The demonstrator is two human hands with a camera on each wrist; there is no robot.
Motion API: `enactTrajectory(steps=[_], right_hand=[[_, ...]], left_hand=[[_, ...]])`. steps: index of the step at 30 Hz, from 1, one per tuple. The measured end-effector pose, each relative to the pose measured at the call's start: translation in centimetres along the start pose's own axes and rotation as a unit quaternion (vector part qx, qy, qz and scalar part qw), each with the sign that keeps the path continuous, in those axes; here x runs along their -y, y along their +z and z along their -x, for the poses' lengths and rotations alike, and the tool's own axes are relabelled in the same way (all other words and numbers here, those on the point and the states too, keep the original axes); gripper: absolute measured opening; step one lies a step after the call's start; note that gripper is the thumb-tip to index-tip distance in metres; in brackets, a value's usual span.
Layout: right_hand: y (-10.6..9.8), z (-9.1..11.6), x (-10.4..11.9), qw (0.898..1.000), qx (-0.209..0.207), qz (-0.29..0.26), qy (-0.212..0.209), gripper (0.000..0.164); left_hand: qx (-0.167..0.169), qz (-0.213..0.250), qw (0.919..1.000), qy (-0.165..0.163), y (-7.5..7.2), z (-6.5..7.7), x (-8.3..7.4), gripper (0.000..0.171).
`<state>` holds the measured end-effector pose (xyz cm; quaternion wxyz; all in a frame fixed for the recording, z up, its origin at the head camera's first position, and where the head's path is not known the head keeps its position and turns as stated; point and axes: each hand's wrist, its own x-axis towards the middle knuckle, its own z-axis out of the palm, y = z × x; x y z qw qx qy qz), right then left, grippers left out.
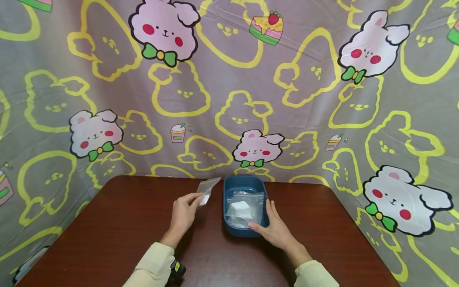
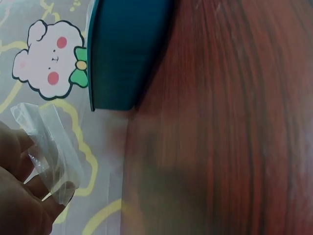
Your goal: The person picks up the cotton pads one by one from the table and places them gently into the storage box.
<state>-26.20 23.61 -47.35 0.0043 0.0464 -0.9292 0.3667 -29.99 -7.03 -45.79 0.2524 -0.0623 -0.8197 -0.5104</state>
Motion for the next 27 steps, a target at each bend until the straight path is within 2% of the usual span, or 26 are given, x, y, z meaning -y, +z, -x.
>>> enactTrajectory(steps=[15, 21, 27], right_hand=[[-0.1, 0.1, 0.2, 1.0, 0.001, -0.002, 0.007, 0.117], [-0.1, 0.1, 0.1, 1.0, -0.002, -0.006, 0.0, 0.116], [0.0, 0.0, 0.0, 1.0, -0.002, -0.006, -0.001, 0.116]], left_hand=[[0.024, 0.074, 0.9969, -0.007, 3.0, 0.9, -2.4, 0.012], [0.045, 0.101, 0.9937, -0.015, 4.2, 1.3, -3.2, 0.012], [0.053, 0.111, 0.9924, 0.002, 5.5, 1.8, -4.3, 0.011]])
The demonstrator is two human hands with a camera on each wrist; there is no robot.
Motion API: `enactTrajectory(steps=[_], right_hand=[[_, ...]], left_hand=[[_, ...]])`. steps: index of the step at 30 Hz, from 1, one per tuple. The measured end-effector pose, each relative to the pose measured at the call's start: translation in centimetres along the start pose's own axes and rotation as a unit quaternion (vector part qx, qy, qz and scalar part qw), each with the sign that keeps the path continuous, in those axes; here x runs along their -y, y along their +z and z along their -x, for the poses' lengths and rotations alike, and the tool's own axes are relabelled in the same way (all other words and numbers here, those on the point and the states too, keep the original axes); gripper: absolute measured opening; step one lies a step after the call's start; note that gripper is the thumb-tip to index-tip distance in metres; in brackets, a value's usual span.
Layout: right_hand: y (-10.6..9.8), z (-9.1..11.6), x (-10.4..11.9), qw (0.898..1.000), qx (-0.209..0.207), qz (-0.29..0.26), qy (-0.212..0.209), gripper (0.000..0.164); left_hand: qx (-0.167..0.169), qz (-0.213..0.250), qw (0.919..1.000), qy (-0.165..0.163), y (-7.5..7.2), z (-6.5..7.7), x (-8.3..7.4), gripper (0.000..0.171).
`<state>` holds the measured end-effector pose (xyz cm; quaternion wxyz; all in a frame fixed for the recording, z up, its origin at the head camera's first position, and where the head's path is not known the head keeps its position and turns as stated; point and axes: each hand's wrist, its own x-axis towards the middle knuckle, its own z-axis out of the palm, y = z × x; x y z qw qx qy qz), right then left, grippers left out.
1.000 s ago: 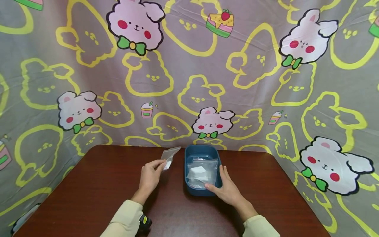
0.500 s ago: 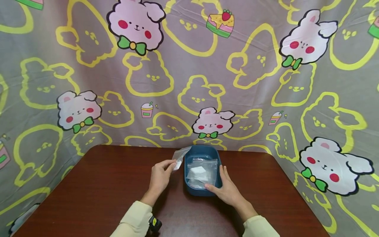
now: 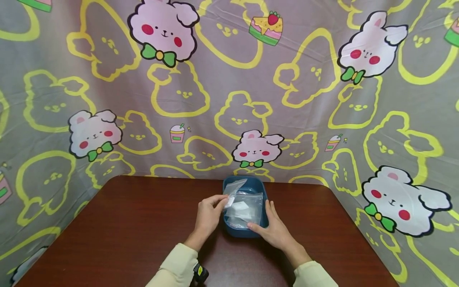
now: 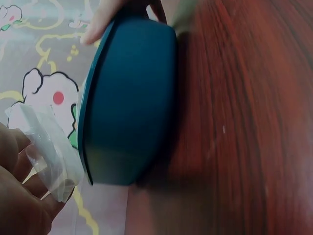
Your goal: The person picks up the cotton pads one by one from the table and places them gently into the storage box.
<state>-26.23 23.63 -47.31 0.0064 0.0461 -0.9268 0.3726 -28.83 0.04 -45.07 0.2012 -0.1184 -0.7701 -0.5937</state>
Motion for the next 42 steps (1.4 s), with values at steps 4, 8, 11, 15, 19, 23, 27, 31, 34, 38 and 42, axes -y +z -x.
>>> enactTrajectory(steps=[4, 8, 11, 15, 19, 23, 27, 31, 34, 38, 42], right_hand=[[0.0, 0.0, 0.1, 1.0, 0.003, 0.003, 0.004, 0.116], [0.0, 0.0, 0.2, 1.0, 0.004, 0.004, 0.006, 0.115], [0.0, 0.0, 0.2, 1.0, 0.005, 0.002, 0.007, 0.113], [0.0, 0.0, 0.3, 1.0, 0.006, -0.001, 0.007, 0.114], [0.0, -0.1, 0.3, 1.0, 0.006, -0.001, 0.008, 0.115], [-0.1, -0.1, 0.3, 1.0, 0.006, 0.0, 0.007, 0.116], [-0.1, -0.1, 0.3, 1.0, 0.006, 0.001, 0.008, 0.115], [-0.1, 0.0, 0.2, 1.0, 0.006, 0.001, 0.009, 0.114], [-0.1, 0.0, 0.3, 1.0, 0.006, 0.002, 0.009, 0.114], [0.0, 0.0, 0.2, 1.0, 0.003, 0.001, 0.008, 0.113], [0.0, -0.1, 0.2, 1.0, 0.006, 0.004, 0.01, 0.114]], left_hand=[[0.012, 0.006, 0.9999, 0.004, 1.1, 0.0, -0.6, 0.011], [0.023, 0.013, 0.9996, 0.01, 2.1, -0.1, -1.1, 0.012], [0.027, 0.01, 0.9995, 0.015, 2.6, -0.1, -1.3, 0.011], [0.028, -0.005, 0.9995, 0.013, 3.0, -0.3, -1.5, 0.012], [0.03, -0.006, 0.9994, 0.012, 3.2, -0.3, -1.4, 0.013], [0.034, -0.008, 0.9993, 0.016, 3.3, -0.3, -1.2, 0.012], [0.05, -0.02, 0.9985, 0.009, 3.3, -0.3, -0.9, 0.013], [0.069, -0.029, 0.9972, 0.002, 3.4, -0.2, -0.7, 0.016], [0.069, -0.032, 0.997, 0.014, 3.3, -0.1, -0.5, 0.017], [0.061, -0.025, 0.9974, 0.031, 3.2, -0.1, -0.4, 0.015], [0.061, -0.01, 0.9972, 0.043, 3.1, 0.0, -0.4, 0.014]])
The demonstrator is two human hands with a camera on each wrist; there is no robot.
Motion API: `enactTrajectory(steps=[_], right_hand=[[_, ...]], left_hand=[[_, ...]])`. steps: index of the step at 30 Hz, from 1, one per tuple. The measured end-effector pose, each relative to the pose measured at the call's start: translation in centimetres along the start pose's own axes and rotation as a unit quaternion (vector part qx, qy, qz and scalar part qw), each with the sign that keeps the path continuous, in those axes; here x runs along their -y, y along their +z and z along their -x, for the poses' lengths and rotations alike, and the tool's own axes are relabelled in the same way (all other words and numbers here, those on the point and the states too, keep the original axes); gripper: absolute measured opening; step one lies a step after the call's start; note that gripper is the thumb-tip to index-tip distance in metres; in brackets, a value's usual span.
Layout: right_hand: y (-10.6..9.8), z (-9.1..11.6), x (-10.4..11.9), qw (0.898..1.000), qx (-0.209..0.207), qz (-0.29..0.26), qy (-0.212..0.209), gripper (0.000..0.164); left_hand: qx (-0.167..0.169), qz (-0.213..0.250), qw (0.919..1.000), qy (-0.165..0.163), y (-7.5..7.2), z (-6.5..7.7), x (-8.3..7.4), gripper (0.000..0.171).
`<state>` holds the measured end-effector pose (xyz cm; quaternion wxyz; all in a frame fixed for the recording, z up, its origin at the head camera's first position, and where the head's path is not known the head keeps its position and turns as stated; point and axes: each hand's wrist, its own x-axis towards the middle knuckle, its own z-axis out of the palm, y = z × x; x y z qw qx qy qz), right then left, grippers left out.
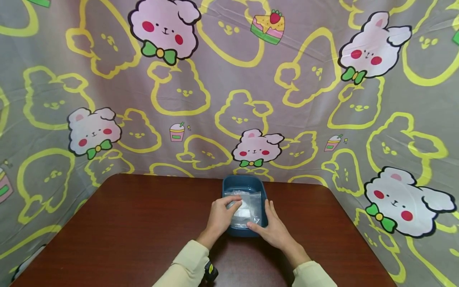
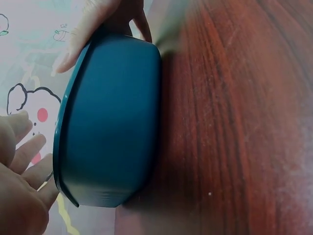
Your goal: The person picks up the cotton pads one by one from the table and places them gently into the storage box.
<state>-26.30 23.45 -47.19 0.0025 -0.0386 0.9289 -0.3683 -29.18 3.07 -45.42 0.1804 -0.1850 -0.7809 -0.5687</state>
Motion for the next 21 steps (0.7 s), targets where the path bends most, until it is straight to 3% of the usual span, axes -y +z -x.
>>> enactTrajectory(steps=[10, 14, 21], right_hand=[[0.1, -0.1, -0.1, 1.0, -0.004, 0.008, -0.004, 0.116], [0.0, 0.0, 0.0, 1.0, -0.007, 0.008, -0.008, 0.116], [-0.1, 0.1, -0.1, 1.0, -0.005, 0.006, -0.007, 0.116]], left_hand=[[0.009, 0.0, 0.9999, 0.012, -1.0, 0.3, 0.6, 0.016], [0.009, -0.016, 0.9995, 0.027, -2.3, 0.3, 1.1, 0.016], [0.017, -0.051, 0.9985, 0.001, -5.7, 0.3, 2.2, 0.024]])
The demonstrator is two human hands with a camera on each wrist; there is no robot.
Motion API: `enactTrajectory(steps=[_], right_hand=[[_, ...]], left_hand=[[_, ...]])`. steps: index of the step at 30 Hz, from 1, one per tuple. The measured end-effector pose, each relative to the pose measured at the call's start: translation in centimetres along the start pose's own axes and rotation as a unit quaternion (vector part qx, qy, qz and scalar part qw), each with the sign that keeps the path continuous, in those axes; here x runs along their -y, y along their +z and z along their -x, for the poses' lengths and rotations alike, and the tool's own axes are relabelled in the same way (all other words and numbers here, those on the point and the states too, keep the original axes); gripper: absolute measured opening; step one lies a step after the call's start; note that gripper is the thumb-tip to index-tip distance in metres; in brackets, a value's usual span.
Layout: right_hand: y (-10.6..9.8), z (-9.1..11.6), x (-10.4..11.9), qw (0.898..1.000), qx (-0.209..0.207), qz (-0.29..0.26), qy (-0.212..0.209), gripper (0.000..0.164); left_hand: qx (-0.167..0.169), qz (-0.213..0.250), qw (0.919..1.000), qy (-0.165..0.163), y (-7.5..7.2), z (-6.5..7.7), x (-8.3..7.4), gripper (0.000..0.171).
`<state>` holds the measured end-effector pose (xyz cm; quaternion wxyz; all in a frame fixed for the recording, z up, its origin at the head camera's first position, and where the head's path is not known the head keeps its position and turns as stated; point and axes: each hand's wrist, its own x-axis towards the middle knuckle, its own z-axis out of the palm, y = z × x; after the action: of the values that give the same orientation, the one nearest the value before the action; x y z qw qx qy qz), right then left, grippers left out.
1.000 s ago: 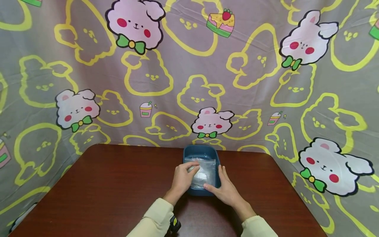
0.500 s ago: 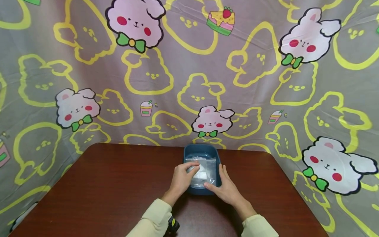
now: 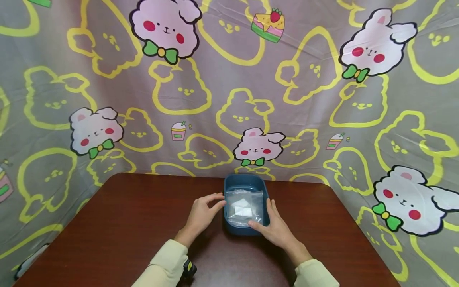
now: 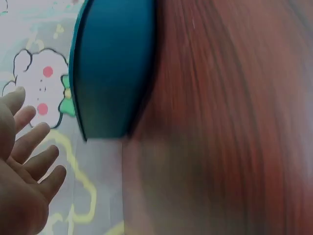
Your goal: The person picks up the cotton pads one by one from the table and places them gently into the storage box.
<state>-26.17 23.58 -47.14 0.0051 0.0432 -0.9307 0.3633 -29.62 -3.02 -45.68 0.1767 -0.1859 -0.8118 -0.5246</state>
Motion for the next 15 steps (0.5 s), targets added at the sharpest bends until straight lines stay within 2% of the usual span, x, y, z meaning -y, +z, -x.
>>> enactTrajectory(steps=[7, 9, 12, 15], right_hand=[[-0.6, 0.0, -0.4, 1.0, 0.008, 0.012, 0.01, 0.116], [-0.6, 0.0, -0.5, 1.0, 0.008, 0.015, 0.011, 0.116], [-0.7, 0.0, -0.6, 1.0, 0.005, 0.02, 0.012, 0.115], [-0.6, 0.0, -0.7, 1.0, 0.003, 0.022, 0.008, 0.113]], left_hand=[[0.015, -0.074, 0.9967, -0.03, -3.2, 0.2, 1.2, 0.031], [0.029, -0.105, 0.9934, -0.034, -4.2, 0.3, 1.6, 0.034], [0.049, -0.158, 0.9859, -0.023, -5.8, 0.6, 2.3, 0.039], [0.053, -0.198, 0.9786, -0.016, -7.6, 1.2, 3.2, 0.044]])
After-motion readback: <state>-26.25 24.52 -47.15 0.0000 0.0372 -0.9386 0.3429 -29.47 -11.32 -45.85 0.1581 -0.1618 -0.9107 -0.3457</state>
